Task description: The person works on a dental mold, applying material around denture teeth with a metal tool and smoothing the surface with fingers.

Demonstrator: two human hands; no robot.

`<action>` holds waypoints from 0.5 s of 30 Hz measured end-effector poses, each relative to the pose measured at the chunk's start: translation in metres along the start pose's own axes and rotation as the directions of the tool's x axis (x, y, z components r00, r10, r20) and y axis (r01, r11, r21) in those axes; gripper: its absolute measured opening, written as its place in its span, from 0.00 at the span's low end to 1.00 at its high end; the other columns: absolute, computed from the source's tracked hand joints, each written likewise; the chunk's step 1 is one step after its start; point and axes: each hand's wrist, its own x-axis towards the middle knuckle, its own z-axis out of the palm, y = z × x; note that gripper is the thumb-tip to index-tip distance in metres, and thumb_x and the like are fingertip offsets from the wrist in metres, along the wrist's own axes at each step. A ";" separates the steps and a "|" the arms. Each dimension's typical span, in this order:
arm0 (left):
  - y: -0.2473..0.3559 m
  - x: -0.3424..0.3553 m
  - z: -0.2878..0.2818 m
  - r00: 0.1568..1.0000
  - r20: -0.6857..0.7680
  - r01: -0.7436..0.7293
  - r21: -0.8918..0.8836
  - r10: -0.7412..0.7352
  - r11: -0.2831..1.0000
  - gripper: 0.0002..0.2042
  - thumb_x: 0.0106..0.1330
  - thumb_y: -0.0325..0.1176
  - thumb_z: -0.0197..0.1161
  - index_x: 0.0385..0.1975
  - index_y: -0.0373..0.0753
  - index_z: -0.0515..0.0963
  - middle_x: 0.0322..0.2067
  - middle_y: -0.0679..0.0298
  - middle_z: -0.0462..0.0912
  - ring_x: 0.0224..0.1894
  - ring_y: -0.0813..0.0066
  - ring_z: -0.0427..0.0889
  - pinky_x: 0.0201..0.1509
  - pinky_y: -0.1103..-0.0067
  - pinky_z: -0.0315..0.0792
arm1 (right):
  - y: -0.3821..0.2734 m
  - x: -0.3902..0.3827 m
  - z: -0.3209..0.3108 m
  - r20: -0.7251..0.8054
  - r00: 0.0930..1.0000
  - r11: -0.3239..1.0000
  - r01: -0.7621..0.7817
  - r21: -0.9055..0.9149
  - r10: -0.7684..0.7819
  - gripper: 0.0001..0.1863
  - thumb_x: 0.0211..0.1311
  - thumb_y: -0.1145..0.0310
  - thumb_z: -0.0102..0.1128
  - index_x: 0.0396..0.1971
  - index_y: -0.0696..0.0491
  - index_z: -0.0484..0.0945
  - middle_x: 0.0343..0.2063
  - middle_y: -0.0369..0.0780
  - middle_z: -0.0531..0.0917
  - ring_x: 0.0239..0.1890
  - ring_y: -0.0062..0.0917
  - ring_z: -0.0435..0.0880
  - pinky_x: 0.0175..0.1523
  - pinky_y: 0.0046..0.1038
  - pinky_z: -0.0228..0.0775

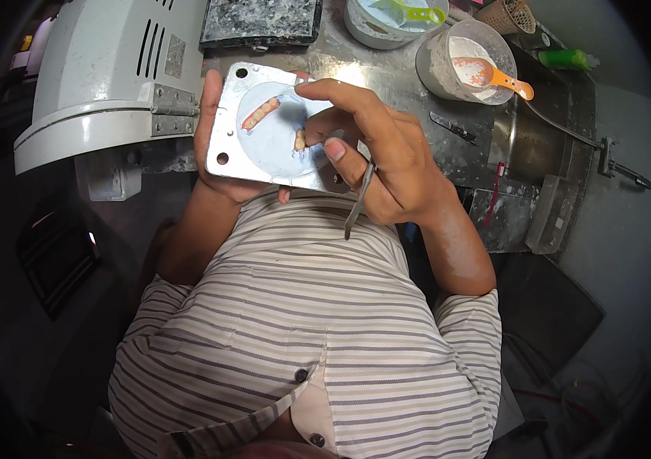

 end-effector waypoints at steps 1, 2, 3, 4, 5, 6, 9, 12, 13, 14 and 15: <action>0.001 0.000 0.001 1.000 0.000 -0.002 0.000 0.002 1.000 0.48 0.70 0.72 0.38 0.71 0.28 0.55 0.59 0.40 0.74 0.51 0.39 0.83 0.25 0.46 0.84 | 0.001 0.000 0.000 0.002 1.000 1.000 0.000 0.001 0.000 0.23 0.69 0.74 0.53 0.62 0.62 0.70 0.34 0.48 0.87 0.35 0.31 0.90 0.42 0.28 0.79; 0.002 -0.001 0.003 0.999 -0.041 0.015 0.013 -0.015 1.000 0.47 0.69 0.72 0.38 0.71 0.32 0.58 0.58 0.43 0.76 0.49 0.40 0.84 0.24 0.46 0.83 | 0.002 0.000 0.001 0.003 0.999 0.999 0.034 -0.026 -0.034 0.22 0.69 0.74 0.54 0.62 0.62 0.71 0.34 0.48 0.87 0.35 0.31 0.90 0.41 0.28 0.79; 0.002 -0.001 0.003 0.996 -0.082 0.033 0.024 -0.031 0.999 0.46 0.69 0.73 0.39 0.70 0.35 0.62 0.57 0.45 0.78 0.48 0.42 0.85 0.24 0.46 0.83 | 0.003 0.000 0.002 0.004 0.998 0.996 0.068 -0.054 -0.068 0.22 0.68 0.74 0.54 0.61 0.63 0.72 0.34 0.48 0.87 0.34 0.32 0.90 0.41 0.29 0.79; 0.002 -0.001 0.003 0.996 -0.081 0.033 0.024 -0.031 0.999 0.46 0.69 0.73 0.39 0.70 0.35 0.62 0.57 0.45 0.78 0.48 0.42 0.85 0.24 0.46 0.83 | 0.003 0.000 0.002 0.005 0.998 0.996 0.068 -0.054 -0.068 0.22 0.68 0.74 0.54 0.61 0.63 0.72 0.34 0.48 0.87 0.34 0.32 0.90 0.41 0.29 0.79; 0.003 -0.001 0.003 0.996 -0.077 0.037 0.028 -0.035 0.999 0.46 0.69 0.73 0.39 0.70 0.36 0.62 0.57 0.45 0.78 0.48 0.42 0.85 0.25 0.45 0.83 | 0.003 0.000 0.003 -0.012 0.997 0.995 0.078 -0.058 -0.079 0.22 0.66 0.75 0.55 0.60 0.62 0.73 0.33 0.48 0.87 0.33 0.32 0.89 0.40 0.29 0.79; 0.003 -0.001 0.003 0.997 -0.072 0.041 0.033 -0.039 0.999 0.46 0.68 0.74 0.39 0.70 0.36 0.62 0.58 0.46 0.78 0.48 0.42 0.85 0.25 0.45 0.83 | 0.002 0.000 0.003 -0.021 0.996 0.995 0.082 -0.061 -0.084 0.22 0.65 0.75 0.56 0.60 0.62 0.73 0.33 0.48 0.87 0.32 0.32 0.89 0.40 0.29 0.79; 0.003 -0.002 0.003 0.997 -0.064 0.042 0.019 -0.041 0.999 0.45 0.68 0.74 0.39 0.70 0.38 0.62 0.58 0.46 0.77 0.49 0.41 0.84 0.26 0.43 0.82 | 0.002 0.001 0.000 0.021 0.991 0.982 0.135 -0.133 -0.134 0.24 0.60 0.77 0.57 0.59 0.61 0.75 0.34 0.46 0.88 0.30 0.31 0.86 0.37 0.29 0.78; 0.003 -0.003 0.003 0.997 -0.060 0.047 -0.011 -0.048 0.999 0.44 0.68 0.73 0.39 0.70 0.39 0.63 0.59 0.45 0.77 0.49 0.40 0.84 0.26 0.42 0.82 | 0.000 0.002 -0.002 0.052 0.985 0.971 0.168 -0.169 -0.162 0.28 0.54 0.78 0.59 0.59 0.60 0.75 0.34 0.44 0.88 0.26 0.31 0.82 0.33 0.29 0.75; 0.003 -0.003 0.004 0.997 -0.061 0.048 -0.011 -0.048 0.999 0.44 0.68 0.73 0.39 0.70 0.39 0.63 0.59 0.45 0.77 0.49 0.40 0.84 0.26 0.42 0.82 | 0.000 0.002 -0.002 0.057 0.985 0.970 0.173 -0.171 -0.165 0.29 0.52 0.78 0.59 0.59 0.60 0.76 0.34 0.43 0.88 0.25 0.31 0.80 0.33 0.29 0.74; 0.004 -0.002 0.004 0.997 -0.064 0.047 -0.018 -0.048 0.999 0.45 0.68 0.74 0.39 0.70 0.38 0.63 0.59 0.45 0.77 0.49 0.40 0.84 0.27 0.42 0.81 | 0.000 0.002 -0.003 0.055 0.976 0.957 0.219 -0.192 -0.213 0.30 0.49 0.78 0.60 0.58 0.60 0.76 0.34 0.42 0.88 0.24 0.30 0.79 0.30 0.30 0.72; 0.004 -0.002 0.004 0.997 -0.067 0.045 -0.024 -0.047 0.999 0.45 0.68 0.74 0.39 0.70 0.38 0.63 0.59 0.45 0.76 0.49 0.39 0.84 0.27 0.41 0.81 | 0.000 0.001 -0.003 0.054 0.970 0.949 0.242 -0.202 -0.236 0.31 0.48 0.78 0.61 0.58 0.60 0.76 0.34 0.42 0.88 0.23 0.30 0.78 0.29 0.30 0.71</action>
